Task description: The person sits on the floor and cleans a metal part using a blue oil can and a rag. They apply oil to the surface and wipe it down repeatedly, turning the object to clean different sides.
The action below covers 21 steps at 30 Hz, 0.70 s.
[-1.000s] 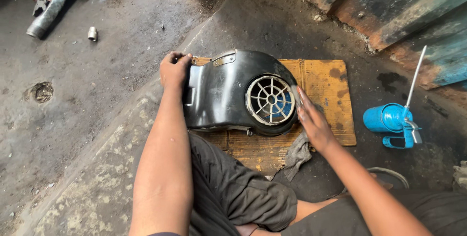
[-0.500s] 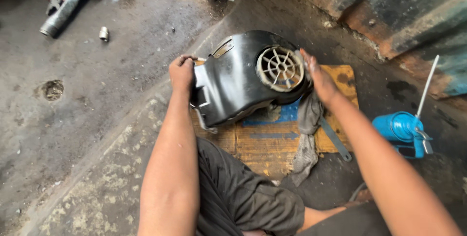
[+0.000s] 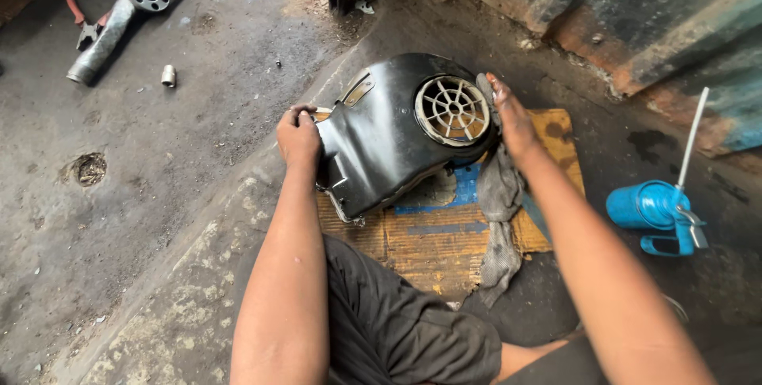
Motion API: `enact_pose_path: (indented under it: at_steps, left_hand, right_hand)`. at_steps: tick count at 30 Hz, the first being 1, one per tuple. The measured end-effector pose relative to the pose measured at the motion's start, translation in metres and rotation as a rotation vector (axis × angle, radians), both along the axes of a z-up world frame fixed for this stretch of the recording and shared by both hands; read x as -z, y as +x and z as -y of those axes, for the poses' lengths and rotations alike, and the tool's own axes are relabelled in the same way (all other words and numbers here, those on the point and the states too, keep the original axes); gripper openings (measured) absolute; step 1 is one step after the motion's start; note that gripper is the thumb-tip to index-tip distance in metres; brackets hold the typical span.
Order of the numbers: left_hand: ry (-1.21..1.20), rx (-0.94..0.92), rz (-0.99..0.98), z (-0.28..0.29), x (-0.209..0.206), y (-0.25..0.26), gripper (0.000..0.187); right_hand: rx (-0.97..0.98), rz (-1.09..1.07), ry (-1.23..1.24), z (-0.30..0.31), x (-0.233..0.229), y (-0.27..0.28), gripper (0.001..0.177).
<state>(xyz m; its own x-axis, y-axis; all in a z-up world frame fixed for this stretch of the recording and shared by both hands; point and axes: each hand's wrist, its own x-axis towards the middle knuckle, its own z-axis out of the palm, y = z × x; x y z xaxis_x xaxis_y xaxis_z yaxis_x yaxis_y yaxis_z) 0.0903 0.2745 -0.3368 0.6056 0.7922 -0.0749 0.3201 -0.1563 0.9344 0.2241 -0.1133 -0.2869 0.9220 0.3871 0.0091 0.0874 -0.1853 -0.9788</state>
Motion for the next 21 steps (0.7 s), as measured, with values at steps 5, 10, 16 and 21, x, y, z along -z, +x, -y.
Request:
enact_pose_path:
  at_steps: [5, 10, 16, 21]
  left_hand:
    - [0.003, -0.038, 0.041, 0.004, 0.004, -0.009, 0.022]
    - [0.033, -0.082, 0.044, 0.008, 0.008, -0.021, 0.022]
    - [-0.023, -0.093, 0.035, 0.016, -0.013, -0.03, 0.022]
    - [0.026, -0.07, 0.085, 0.018, -0.015, -0.036, 0.022]
  right_hand:
    - [0.13, 0.193, 0.065, 0.006, 0.032, -0.045, 0.063]
    - [0.267, 0.036, -0.174, -0.015, -0.005, -0.12, 0.058]
    - [0.341, -0.008, -0.417, -0.031, -0.06, -0.183, 0.06]
    - [0.332, 0.125, -0.645, -0.044, -0.072, -0.219, 0.06]
